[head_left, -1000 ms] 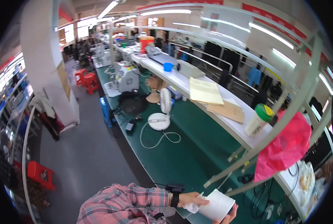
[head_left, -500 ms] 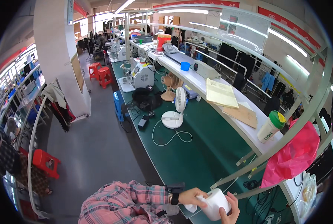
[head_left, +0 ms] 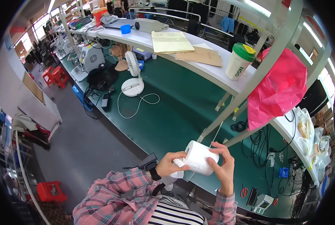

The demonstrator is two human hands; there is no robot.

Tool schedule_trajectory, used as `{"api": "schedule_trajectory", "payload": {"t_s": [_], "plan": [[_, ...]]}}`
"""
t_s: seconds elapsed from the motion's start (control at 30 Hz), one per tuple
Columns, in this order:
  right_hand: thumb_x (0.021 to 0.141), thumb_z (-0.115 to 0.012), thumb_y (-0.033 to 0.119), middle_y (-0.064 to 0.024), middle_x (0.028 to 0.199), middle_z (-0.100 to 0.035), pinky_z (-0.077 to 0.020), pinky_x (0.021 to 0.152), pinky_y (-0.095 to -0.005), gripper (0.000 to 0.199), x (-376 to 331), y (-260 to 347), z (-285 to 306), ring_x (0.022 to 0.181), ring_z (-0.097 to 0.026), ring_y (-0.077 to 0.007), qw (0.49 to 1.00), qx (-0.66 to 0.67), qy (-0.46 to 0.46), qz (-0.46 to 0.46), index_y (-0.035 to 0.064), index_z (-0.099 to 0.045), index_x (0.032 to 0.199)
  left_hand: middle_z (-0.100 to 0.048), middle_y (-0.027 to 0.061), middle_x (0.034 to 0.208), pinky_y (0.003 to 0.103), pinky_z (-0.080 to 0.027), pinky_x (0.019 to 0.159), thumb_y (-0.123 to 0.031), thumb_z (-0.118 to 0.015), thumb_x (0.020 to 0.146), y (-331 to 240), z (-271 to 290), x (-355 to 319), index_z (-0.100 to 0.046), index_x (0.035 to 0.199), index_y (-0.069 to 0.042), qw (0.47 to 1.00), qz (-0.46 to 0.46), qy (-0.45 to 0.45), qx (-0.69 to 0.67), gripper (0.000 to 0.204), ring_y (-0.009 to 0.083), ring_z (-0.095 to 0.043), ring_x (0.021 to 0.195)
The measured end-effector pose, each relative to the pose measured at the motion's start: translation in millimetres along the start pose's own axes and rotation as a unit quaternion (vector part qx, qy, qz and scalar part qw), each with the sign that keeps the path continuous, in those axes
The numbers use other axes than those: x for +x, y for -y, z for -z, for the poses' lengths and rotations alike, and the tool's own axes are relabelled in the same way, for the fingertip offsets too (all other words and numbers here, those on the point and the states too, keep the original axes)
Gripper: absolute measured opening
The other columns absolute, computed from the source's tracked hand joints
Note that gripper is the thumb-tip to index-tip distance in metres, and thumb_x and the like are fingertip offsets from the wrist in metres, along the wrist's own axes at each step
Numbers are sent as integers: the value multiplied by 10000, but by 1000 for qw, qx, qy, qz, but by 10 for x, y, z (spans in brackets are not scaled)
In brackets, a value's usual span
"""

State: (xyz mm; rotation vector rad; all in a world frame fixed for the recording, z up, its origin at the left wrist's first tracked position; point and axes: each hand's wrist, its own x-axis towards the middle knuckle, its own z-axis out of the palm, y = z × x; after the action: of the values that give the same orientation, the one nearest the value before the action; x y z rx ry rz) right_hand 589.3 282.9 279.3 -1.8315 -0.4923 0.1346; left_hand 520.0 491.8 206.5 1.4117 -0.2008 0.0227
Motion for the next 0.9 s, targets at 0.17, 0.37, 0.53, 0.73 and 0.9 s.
{"api": "schedule_trajectory", "payload": {"t_s": [0.17,0.37,0.53,0.73,0.9], "plan": [[689,-695,21,-127,1103,-630,-305,1053,-465,155,-11,67,-136,1179,-521,-303,994,-28,-30,99,34,-607,816,-634,23,997,230,-454,750,-254,-664,879,193,60,-44,-617,1134,-61,970,210,14,-118,323,77,-583,884],[662,-711,2,-45,908,-680,-204,1091,-571,162,-206,392,-211,1153,-546,-321,953,-204,26,222,84,-616,764,-602,96,1181,298,-496,815,-367,-490,952,290,9,-13,-471,1299,-4,817,286,35,-499,501,168,-613,986],[648,-727,14,12,817,-673,-194,1096,-571,173,-470,535,-309,1127,-565,-307,950,-204,71,224,111,-636,760,-572,120,1239,347,-496,870,-408,-424,960,102,-232,111,-428,1326,-14,813,322,72,-479,537,219,-614,1021],[673,-710,26,17,813,-665,-198,1095,-577,168,-906,590,-101,1113,-570,-290,935,-296,90,175,115,-664,807,-608,97,1151,313,-541,661,-396,-425,940,88,-29,473,-455,1296,-46,820,268,-66,-502,500,223,-642,931],[723,-669,22,-22,812,-661,-206,1095,-570,199,-1016,292,124,1154,-534,-293,910,-403,-15,99,89,-659,910,-627,105,1128,348,-542,777,-336,-452,934,128,617,565,-489,1252,-45,783,174,124,-584,432,235,-638,987]]}}
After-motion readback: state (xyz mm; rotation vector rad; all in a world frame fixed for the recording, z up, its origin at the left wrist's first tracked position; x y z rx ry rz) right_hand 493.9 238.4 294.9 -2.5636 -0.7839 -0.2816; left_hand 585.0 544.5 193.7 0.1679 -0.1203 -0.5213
